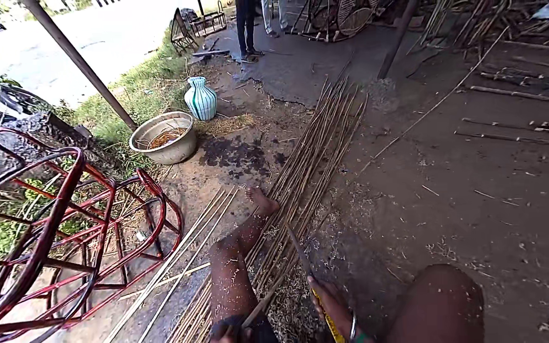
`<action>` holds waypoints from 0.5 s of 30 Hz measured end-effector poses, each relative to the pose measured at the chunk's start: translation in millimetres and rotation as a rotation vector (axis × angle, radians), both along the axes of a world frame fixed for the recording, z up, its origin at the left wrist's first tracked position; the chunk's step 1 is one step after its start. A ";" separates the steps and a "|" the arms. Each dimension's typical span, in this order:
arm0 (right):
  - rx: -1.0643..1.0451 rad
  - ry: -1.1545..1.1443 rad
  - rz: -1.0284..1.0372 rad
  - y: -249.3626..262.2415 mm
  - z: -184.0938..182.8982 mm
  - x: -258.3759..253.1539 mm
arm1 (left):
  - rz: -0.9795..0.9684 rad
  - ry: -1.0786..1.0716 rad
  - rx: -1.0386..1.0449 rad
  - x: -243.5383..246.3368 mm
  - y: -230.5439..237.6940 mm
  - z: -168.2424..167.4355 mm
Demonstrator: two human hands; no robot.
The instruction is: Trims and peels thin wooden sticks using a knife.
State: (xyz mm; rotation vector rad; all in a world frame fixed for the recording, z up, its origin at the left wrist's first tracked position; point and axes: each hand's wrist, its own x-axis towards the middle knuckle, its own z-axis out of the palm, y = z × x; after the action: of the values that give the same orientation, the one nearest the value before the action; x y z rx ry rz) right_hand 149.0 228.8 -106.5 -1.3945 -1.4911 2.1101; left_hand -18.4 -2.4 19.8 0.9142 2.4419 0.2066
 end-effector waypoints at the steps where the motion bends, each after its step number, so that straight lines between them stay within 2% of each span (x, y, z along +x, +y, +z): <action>1: 0.032 -0.017 0.046 3.1 -1.8 -1.8 | -0.040 -0.074 -0.020 3.2 29.2 -6.8; 3: 0.051 -0.048 0.052 11.3 -7.8 -2.5 | -0.135 -0.190 -0.111 6.4 83.6 -21.3; 6: 0.010 -0.141 -0.092 17.0 -17.6 4.2 | -0.227 -0.152 -0.292 17.8 132.2 -29.3; 11: 0.050 -0.255 -0.035 32.9 -32.4 14.8 | -0.219 -0.045 -0.384 25.2 149.7 -37.7; 15: 0.029 -0.237 -0.200 42.6 -36.4 21.8 | -0.262 -0.101 -0.307 3.7 135.5 -38.8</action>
State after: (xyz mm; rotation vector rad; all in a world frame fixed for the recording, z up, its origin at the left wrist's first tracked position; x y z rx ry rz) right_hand 170.7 271.4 -142.9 -1.7528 -1.3863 1.8503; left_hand -14.6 133.1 -19.1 1.0411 2.1560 -0.2055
